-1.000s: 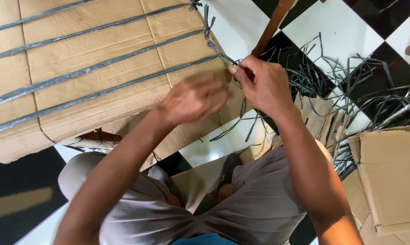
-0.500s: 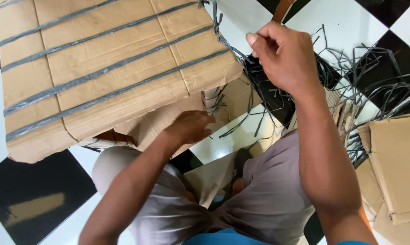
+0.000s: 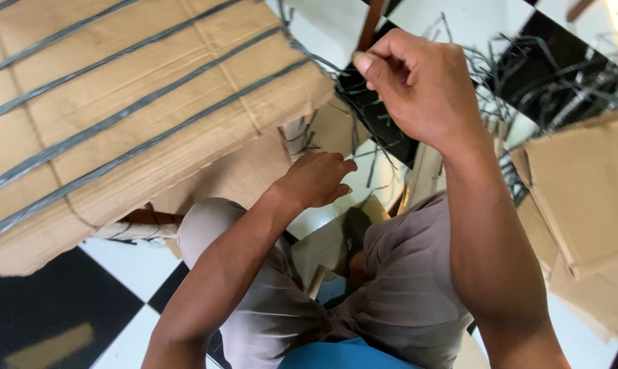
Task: Wrap wooden furniture components with cardboard and secure them with plastic ties
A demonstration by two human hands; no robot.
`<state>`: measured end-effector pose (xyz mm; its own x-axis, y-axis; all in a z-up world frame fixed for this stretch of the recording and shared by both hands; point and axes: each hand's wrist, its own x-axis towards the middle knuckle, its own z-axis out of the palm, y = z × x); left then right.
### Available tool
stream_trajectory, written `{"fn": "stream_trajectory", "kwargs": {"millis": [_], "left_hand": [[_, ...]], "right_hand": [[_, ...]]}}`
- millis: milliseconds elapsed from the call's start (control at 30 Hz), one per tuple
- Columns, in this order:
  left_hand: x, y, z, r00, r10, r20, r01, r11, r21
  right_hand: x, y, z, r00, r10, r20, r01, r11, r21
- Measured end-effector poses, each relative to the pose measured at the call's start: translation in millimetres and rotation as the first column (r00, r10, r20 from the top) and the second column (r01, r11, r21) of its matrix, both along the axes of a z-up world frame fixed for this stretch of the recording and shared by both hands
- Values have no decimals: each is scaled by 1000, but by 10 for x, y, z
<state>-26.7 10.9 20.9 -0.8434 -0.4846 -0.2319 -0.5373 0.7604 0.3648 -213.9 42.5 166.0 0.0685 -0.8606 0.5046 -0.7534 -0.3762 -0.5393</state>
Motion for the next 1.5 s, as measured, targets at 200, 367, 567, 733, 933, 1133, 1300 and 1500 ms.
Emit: {"fn": "stream_trajectory", "kwargs": {"millis": [200,367,567,733,933,1133,1300,1500], "left_hand": [[-351,234,209,990,-139,-35,140,990,2],[-641,370,122,960,-272,-72,272,962,1],[-1046,403,-150,933,-347,-97,344,938,-41],[-1430,465,-203,920,-384,-81,390,919,67],[-1841,328,-527,901,-433,22,421,887,189],[-2000,211,-942,884,-462,77,455,886,96],[-2126,155,-1151,842,-497,209,487,868,102],[-2319,118,-1369,784,-507,359,490,860,144]], "right_hand": [[-134,380,17,997,-69,-43,72,995,74],[-271,681,0,993,-93,-75,99,992,82],[-593,1102,-32,976,-187,-109,198,975,99],[-1075,1461,-122,918,-297,-263,350,919,182],[-1694,1817,-378,897,-353,-267,442,684,580],[-2135,2151,-1712,862,-502,69,363,706,608],[-2249,2358,-3206,593,-722,355,273,596,755],[-2309,2673,-4387,-77,-924,376,196,355,914]]}}
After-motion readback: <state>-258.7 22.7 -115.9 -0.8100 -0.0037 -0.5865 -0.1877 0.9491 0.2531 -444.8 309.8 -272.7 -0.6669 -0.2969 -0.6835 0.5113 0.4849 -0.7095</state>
